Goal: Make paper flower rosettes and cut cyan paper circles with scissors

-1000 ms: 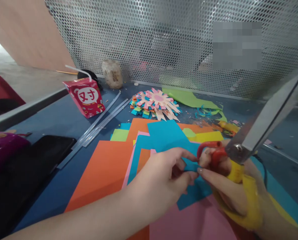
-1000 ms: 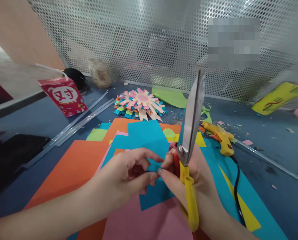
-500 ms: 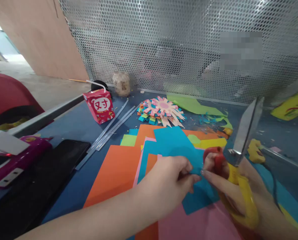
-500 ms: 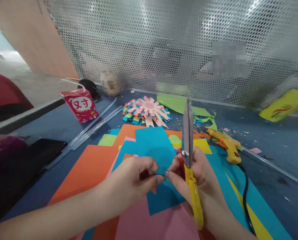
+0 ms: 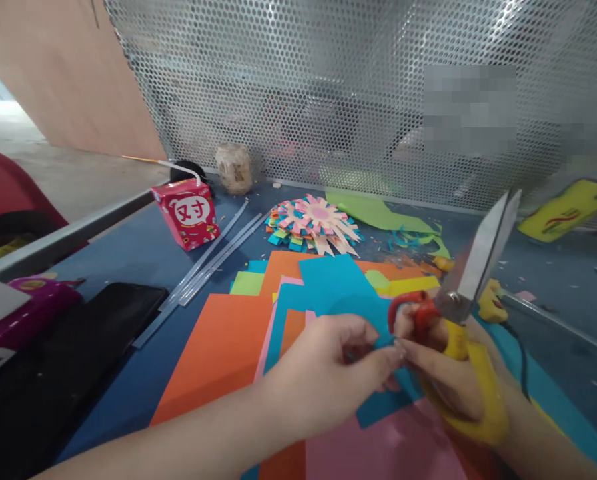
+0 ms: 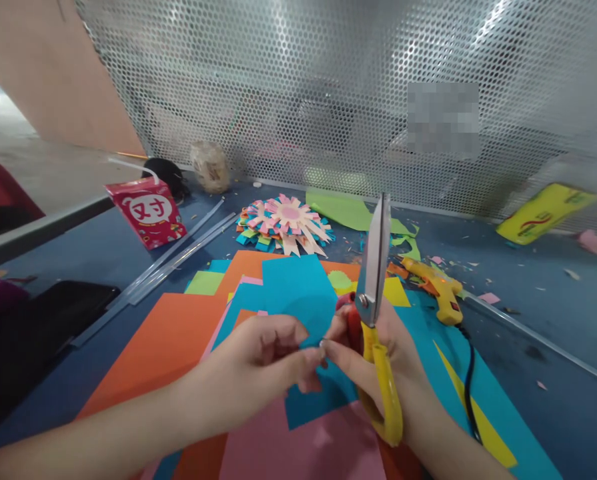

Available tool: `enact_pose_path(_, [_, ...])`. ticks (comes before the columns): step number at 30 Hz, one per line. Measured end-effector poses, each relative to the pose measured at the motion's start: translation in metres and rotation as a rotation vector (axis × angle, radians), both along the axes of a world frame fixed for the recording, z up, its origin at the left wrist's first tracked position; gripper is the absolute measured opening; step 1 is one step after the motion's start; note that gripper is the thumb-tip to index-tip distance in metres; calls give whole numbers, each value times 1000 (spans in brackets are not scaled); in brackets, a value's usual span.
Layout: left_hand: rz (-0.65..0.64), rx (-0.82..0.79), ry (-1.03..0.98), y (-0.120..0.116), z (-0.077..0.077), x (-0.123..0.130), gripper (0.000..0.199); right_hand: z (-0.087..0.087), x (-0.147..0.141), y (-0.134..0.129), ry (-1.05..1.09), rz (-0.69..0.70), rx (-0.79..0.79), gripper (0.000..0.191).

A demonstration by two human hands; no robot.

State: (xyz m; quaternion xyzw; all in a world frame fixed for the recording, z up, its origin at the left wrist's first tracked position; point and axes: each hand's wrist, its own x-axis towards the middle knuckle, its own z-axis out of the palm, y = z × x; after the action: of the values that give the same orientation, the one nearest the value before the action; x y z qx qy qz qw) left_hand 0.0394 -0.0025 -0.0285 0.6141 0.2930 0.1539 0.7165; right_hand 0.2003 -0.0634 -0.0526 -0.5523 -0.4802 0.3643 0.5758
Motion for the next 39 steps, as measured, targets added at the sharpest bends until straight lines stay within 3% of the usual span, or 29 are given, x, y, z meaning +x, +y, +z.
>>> enact_pose_path(3, [-30, -278, -144, 3, 2, 2, 47, 7, -1, 1, 82, 70, 0, 22])
enact_pose_path(5, [-71, -422, -193, 4, 2, 3, 46, 11, -2, 1, 97, 100, 13, 23])
enact_pose_path(9, [-107, -559, -208, 2, 0, 2, 41, 14, -3, 0, 122, 136, 31, 19])
enact_pose_path(13, [-63, -485, -195, 0, 3, 1, 39, 12, -1, -2, 156, 136, -6, 20])
enact_pose_path(16, [8, -402, -174, 1, 7, 1, 27, 9, 2, -4, 200, 122, -33, 22])
enact_pose_path(20, [11, -429, -184, 1, 11, 2, 13, 6, 4, -7, 250, 134, -37, 28])
enact_pose_path(33, [-31, -368, -154, -1, 7, -1, 11, 2, 8, -7, 168, 99, -15, 12])
enact_pose_path(39, [105, -476, -212, 0, 10, 2, 22, 4, 6, -8, 113, 102, -12, 10])
